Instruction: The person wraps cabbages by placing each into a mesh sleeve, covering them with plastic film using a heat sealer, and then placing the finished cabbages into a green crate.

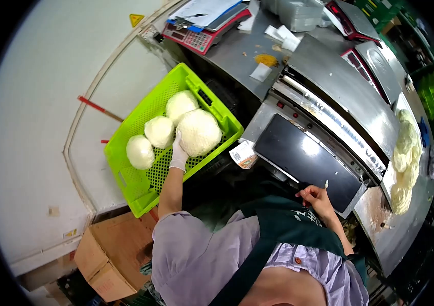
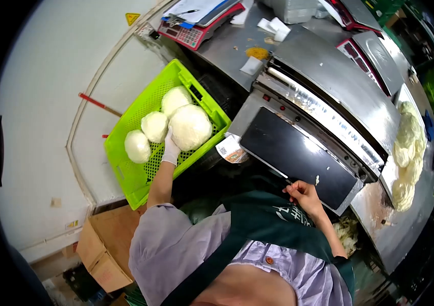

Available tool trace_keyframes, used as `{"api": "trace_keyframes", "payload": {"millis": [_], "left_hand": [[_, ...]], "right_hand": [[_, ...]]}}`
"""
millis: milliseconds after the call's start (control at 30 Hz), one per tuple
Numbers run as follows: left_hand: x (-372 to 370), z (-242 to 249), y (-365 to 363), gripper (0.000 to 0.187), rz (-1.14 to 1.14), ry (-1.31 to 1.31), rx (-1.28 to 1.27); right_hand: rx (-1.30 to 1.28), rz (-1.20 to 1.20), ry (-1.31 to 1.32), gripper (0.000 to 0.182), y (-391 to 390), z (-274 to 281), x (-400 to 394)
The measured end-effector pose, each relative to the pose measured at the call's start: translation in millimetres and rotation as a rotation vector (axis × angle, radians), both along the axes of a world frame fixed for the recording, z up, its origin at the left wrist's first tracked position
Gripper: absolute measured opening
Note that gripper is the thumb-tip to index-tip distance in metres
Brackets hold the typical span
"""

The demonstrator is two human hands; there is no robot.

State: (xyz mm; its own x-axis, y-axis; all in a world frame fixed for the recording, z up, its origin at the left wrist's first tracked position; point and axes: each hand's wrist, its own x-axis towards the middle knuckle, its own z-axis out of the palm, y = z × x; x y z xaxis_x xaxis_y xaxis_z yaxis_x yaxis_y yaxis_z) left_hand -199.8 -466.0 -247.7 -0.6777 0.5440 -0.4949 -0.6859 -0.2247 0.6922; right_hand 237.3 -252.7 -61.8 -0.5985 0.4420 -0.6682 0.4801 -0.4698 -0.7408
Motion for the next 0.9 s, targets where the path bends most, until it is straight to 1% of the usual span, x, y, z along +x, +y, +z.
{"api": "trace_keyframes", "payload": {"millis": [33,67,100,133,200,233,267,333,367,400,433,467,500,533,567,600,633,667,700,733,767,800,833,867,900], "left_hand": [[-2,-17,-2,0.062,-0.021,-0.009,0.003],[-5,-34,-8,0.062,-0.087,-0.073,0.036],[-8,-34,-3,0.061,-0.151,-0.129,0.07],[-12,-33,-1,0.061,-0.162,-0.132,0.07],[-18,-31,-6,0.059,-0.143,-0.199,-0.009],[-21,-32,-5,0.056,-0.103,-0.111,-0.117],[-23,-36,-7,0.056,-0.099,-0.111,-0.127],[-26,-42,-6,0.053,0.018,0.189,-0.533],[-29,-48,-7,0.05,0.096,0.222,-0.643],[-38,-63,-13,0.044,0.054,0.363,-0.686],[-42,-71,-23,0.039,0.052,0.473,-0.614],[-33,-50,-16,0.035,0.007,0.485,-0.453],[-12,3,11,0.035,0.04,0.478,-0.581],[9,41,26,0.035,0.067,0.478,-0.71],[-28,-1,-7,0.038,-0.117,0.866,-0.807],[-29,15,2,0.038,-0.076,0.755,-0.618],[-68,-31,-25,0.036,-0.016,0.79,-0.451],[-68,-20,-26,0.034,-0.057,1.087,-0.688],[-87,-32,-28,0.031,-0.205,1.54,-0.999],[-49,27,-1,0.029,-0.286,1.508,-1.158],[-27,53,16,0.03,-0.149,1.515,-1.021],[-21,74,27,0.037,-0.106,1.252,-0.947],[2,104,44,0.045,-0.173,0.998,-0.802],[25,126,62,0.045,-0.196,1.011,-0.781],[46,142,82,0.042,-0.07,0.87,-0.671]], "right_hand": [[0.013,0.02,-0.003,0.018,-1,1,0],[0.025,0.043,-0.006,0.018,-1,2,3],[0.016,0.037,-0.005,0.018,-1,0,6],[0.017,0.026,-0.007,0.018,0,-1,8],[0.033,0.009,-0.006,0.019,2,-2,11],[0.027,-0.018,-0.007,0.019,3,-1,12],[0.031,-0.023,0.001,0.019,5,-4,16],[0.02,-0.052,0.009,0.019,7,-6,22],[0.02,-0.072,0.011,0.019,8,-6,25],[0.014,-0.064,0.026,0.019,9,-4,28],[0.021,-0.079,0.036,0.019,12,-1,35],[0.042,-0.075,0.056,0.019,16,3,40],[0.066,-0.094,0.034,0.019,20,7,50],[0.064,-0.092,0.086,0.018,28,10,61],[0.078,-0.119,0.149,0.018,35,25,69],[0.109,-0.12,0.153,0.019,44,36,81],[0.133,-0.151,0.162,0.019,54,49,94],[0.152,-0.169,0.177,0.02,64,62,108],[0.204,-0.222,0.159,0.021,76,66,122],[0.249,-0.266,0.149,0.022,87,73,138],[0.317,-0.294,0.138,0.023,101,73,157],[0.37,-0.326,0.097,0.025,116,68,177],[0.421,-0.373,0.062,0.026,130,66,194],[0.468,-0.417,0.026,0.028,143,65,211],[0.553,-0.441,-0.086,0.031,156,60,227]]}}
